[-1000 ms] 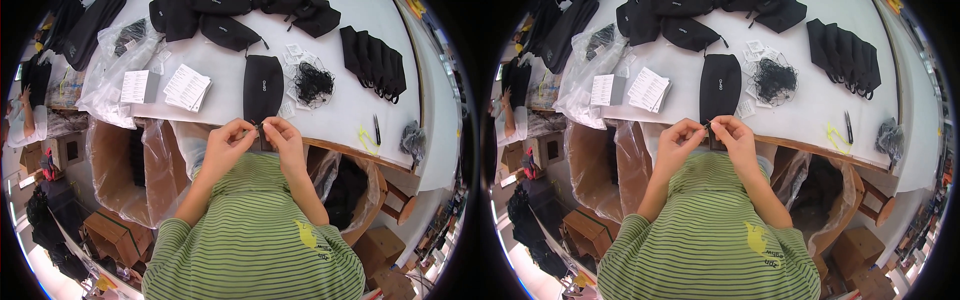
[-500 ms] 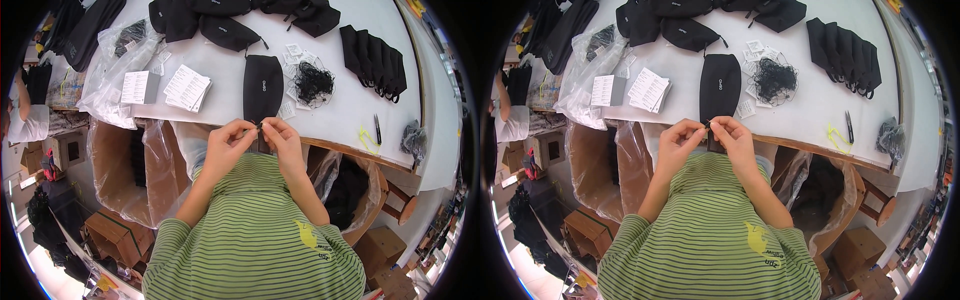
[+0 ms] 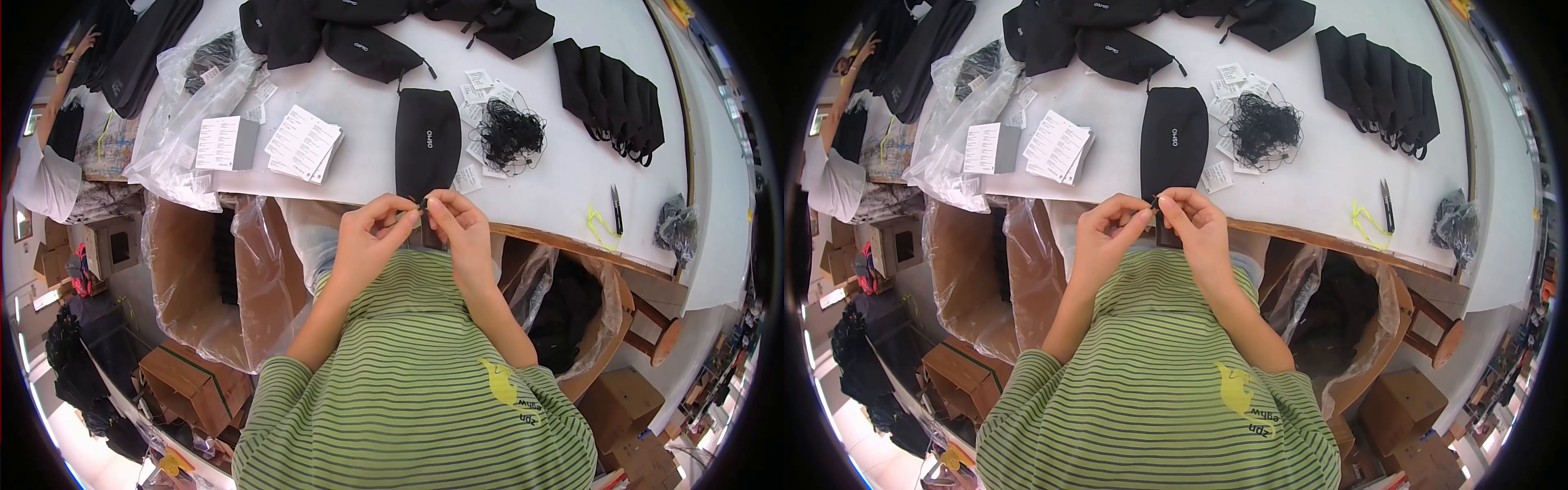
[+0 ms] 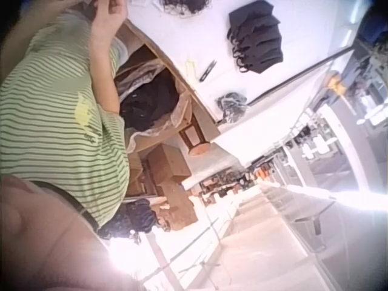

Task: Packaging black fabric cases with instruction cards and small black components in an industrial setting.

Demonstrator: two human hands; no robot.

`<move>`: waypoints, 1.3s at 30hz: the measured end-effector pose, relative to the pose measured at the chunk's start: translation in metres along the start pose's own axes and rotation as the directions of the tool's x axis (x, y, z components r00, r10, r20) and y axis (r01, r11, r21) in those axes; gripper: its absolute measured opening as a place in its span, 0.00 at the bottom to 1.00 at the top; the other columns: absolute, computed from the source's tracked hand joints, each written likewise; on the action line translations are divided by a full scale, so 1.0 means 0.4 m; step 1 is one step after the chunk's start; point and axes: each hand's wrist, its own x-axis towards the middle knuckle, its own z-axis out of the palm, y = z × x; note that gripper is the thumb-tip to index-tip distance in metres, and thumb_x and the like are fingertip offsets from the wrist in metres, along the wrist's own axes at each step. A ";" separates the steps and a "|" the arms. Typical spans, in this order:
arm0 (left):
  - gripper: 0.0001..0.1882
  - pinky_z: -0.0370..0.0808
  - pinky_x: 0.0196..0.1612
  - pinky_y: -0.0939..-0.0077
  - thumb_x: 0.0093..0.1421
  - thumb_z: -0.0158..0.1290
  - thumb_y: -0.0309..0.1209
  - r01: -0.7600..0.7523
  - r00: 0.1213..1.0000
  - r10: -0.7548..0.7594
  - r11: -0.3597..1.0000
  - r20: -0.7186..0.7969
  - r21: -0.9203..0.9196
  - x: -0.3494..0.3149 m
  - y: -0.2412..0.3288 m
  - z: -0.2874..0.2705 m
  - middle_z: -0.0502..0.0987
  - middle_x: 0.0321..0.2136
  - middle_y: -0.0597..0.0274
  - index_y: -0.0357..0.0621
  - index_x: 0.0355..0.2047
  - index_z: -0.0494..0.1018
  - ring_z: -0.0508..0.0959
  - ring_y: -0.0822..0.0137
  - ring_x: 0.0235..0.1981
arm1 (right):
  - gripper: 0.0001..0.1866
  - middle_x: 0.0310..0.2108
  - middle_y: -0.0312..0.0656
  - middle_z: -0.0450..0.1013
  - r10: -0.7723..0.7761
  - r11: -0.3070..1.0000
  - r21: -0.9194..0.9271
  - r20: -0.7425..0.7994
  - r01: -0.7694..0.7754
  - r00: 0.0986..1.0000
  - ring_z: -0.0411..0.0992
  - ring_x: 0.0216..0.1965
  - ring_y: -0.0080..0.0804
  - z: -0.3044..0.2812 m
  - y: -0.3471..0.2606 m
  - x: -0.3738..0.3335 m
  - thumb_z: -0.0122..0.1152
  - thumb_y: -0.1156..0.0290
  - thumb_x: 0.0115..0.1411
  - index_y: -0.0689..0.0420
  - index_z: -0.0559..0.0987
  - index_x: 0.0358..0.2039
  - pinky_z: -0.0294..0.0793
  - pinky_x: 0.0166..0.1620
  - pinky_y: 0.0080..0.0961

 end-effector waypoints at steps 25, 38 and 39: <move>0.04 0.51 0.19 0.82 0.54 0.58 0.25 -0.090 0.996 0.090 0.987 0.008 0.136 -0.003 0.011 0.002 0.53 0.12 0.73 0.39 0.29 0.74 0.52 0.81 0.15 | 0.04 0.24 0.28 0.68 -0.260 0.851 -0.419 0.185 0.316 0.948 0.61 0.25 0.11 -0.022 -0.029 -0.001 0.58 0.74 0.60 0.60 0.75 0.33 0.58 0.27 0.11; 0.04 0.61 0.22 0.77 0.54 0.57 0.27 -0.233 0.934 0.126 0.924 0.334 0.303 -0.011 0.050 0.007 0.66 0.16 0.64 0.41 0.29 0.74 0.63 0.71 0.16 | 0.17 0.39 0.43 0.71 -0.452 0.415 -0.774 0.280 0.478 0.847 0.66 0.45 0.39 -0.059 -0.076 0.083 0.64 0.63 0.53 0.58 0.76 0.40 0.64 0.48 0.33; 0.04 0.61 0.22 0.77 0.54 0.57 0.27 -0.241 0.932 0.132 0.921 0.337 0.305 -0.016 0.048 0.016 0.66 0.16 0.64 0.41 0.29 0.74 0.63 0.71 0.16 | 0.17 0.39 0.43 0.71 -0.460 0.413 -0.773 0.280 0.482 0.843 0.66 0.45 0.39 -0.054 -0.064 0.089 0.64 0.63 0.53 0.58 0.76 0.40 0.64 0.48 0.33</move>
